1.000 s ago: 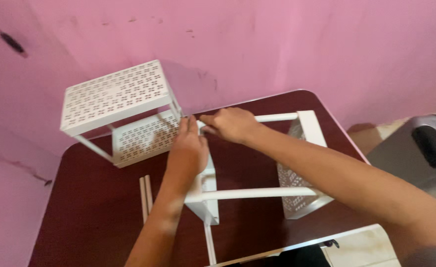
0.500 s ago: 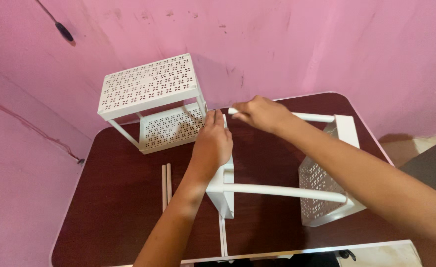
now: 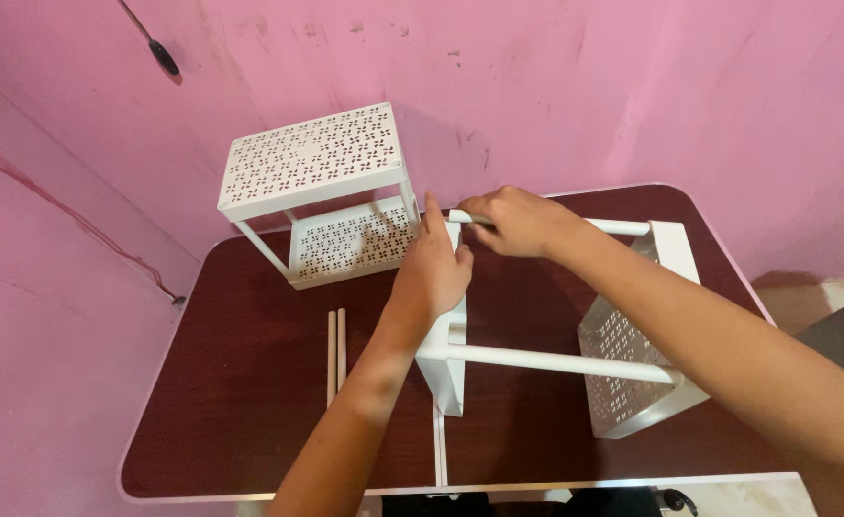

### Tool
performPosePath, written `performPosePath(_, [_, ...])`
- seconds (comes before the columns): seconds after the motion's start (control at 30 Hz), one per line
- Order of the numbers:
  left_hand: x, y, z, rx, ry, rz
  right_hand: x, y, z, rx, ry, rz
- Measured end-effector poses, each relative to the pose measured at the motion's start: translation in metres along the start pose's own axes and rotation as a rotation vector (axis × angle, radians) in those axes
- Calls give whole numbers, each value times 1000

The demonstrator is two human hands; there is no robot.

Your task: The person disassembles a white plastic two-tier stand by removing its legs and trays, then reassembles it by inserting the legs and placing the trays back. The person handles the trays and legs by hand, repeatedly inserting and removing components during the process.

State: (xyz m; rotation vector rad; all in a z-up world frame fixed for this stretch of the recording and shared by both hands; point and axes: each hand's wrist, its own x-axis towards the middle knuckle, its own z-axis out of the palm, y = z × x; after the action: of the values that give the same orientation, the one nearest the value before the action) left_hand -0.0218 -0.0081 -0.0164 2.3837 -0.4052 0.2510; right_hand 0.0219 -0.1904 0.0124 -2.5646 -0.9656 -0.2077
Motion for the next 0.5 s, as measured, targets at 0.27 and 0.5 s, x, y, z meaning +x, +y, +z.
performPosePath(0.27, [7, 44, -35, 151, -323, -273, -7, 6, -72, -24, -355, 444])
performPosePath(0.5, [36, 85, -23, 423, -316, 153, -137, 20, -105, -93, -204, 840])
